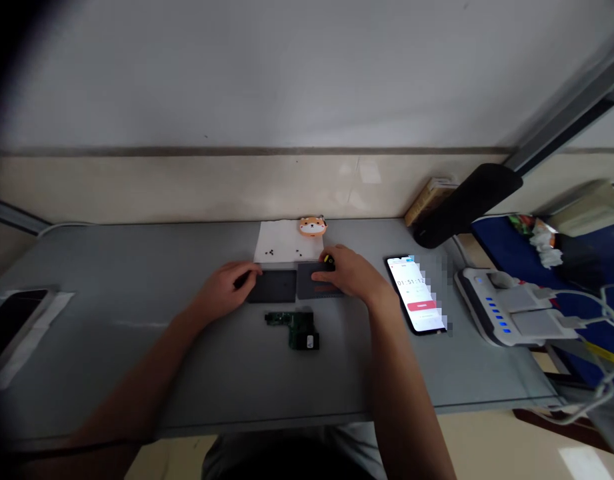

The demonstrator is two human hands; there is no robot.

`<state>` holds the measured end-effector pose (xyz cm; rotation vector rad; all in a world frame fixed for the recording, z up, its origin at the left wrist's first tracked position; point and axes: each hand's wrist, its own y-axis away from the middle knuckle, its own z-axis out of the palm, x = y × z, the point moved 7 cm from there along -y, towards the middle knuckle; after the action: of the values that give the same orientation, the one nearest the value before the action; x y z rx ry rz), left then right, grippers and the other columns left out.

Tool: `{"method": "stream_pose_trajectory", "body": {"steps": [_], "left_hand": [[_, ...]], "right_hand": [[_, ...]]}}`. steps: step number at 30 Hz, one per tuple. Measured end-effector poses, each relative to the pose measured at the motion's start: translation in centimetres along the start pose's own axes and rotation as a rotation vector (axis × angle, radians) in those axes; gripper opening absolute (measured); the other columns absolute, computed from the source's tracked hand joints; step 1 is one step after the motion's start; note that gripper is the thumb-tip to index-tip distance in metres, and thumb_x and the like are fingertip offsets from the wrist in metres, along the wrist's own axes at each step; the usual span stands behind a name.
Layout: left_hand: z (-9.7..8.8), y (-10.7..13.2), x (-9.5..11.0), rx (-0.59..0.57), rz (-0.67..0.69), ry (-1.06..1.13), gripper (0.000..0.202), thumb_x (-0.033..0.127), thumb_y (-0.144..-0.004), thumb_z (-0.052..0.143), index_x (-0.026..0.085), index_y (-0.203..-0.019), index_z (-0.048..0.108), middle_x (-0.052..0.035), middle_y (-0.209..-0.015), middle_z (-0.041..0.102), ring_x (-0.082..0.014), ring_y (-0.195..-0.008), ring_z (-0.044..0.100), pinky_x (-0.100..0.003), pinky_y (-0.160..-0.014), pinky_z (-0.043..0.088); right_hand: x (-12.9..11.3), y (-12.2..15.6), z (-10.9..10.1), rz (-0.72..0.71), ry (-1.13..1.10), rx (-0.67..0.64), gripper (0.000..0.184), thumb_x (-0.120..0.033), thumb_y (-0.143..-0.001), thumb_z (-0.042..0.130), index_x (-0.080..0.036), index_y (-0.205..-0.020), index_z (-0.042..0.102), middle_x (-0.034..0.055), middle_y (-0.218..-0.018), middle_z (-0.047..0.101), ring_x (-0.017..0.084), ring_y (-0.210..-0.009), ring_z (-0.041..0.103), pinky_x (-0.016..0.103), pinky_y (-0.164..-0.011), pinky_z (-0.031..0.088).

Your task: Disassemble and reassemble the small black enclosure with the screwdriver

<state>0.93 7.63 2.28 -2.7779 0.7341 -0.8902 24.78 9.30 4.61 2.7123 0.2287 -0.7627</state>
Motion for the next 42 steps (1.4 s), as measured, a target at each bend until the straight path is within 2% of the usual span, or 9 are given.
{"method": "stream_pose_trajectory", "body": {"steps": [13, 29, 42], "left_hand": [[0.07, 0.03, -0.01, 0.008, 0.016, 0.003, 0.023, 0.021, -0.093, 0.045, 0.021, -0.092, 0.068, -0.0045, -0.091, 0.077, -0.0207, -0.086, 0.072, -0.035, -0.086, 0.056], [-0.07, -0.01, 0.09, 0.012, 0.007, -0.005, 0.023, 0.022, -0.093, 0.044, 0.023, -0.091, 0.067, -0.0040, -0.089, 0.077, -0.0203, -0.084, 0.072, -0.034, -0.083, 0.056], [-0.01, -0.11, -0.06, -0.005, 0.005, -0.006, 0.025, 0.025, -0.093, 0.043, 0.022, -0.090, 0.068, -0.0043, -0.088, 0.076, -0.0204, -0.083, 0.071, -0.034, -0.083, 0.057]], "right_hand": [[0.30, -0.08, -0.01, 0.033, -0.018, 0.009, 0.021, -0.034, -0.084, 0.075, -0.023, -0.101, 0.070, 0.0083, -0.109, 0.071, 0.023, -0.090, 0.066, 0.031, -0.074, 0.049], [0.59, -0.26, 0.06, -0.053, -0.021, 0.049, 0.018, -0.031, -0.085, 0.073, -0.023, -0.101, 0.070, 0.0076, -0.111, 0.068, 0.022, -0.091, 0.066, 0.032, -0.080, 0.052], [0.29, -0.10, 0.02, -0.058, 0.013, 0.036, 0.019, -0.033, -0.086, 0.072, -0.023, -0.102, 0.069, 0.0084, -0.110, 0.068, 0.023, -0.095, 0.065, 0.034, -0.083, 0.051]]}}
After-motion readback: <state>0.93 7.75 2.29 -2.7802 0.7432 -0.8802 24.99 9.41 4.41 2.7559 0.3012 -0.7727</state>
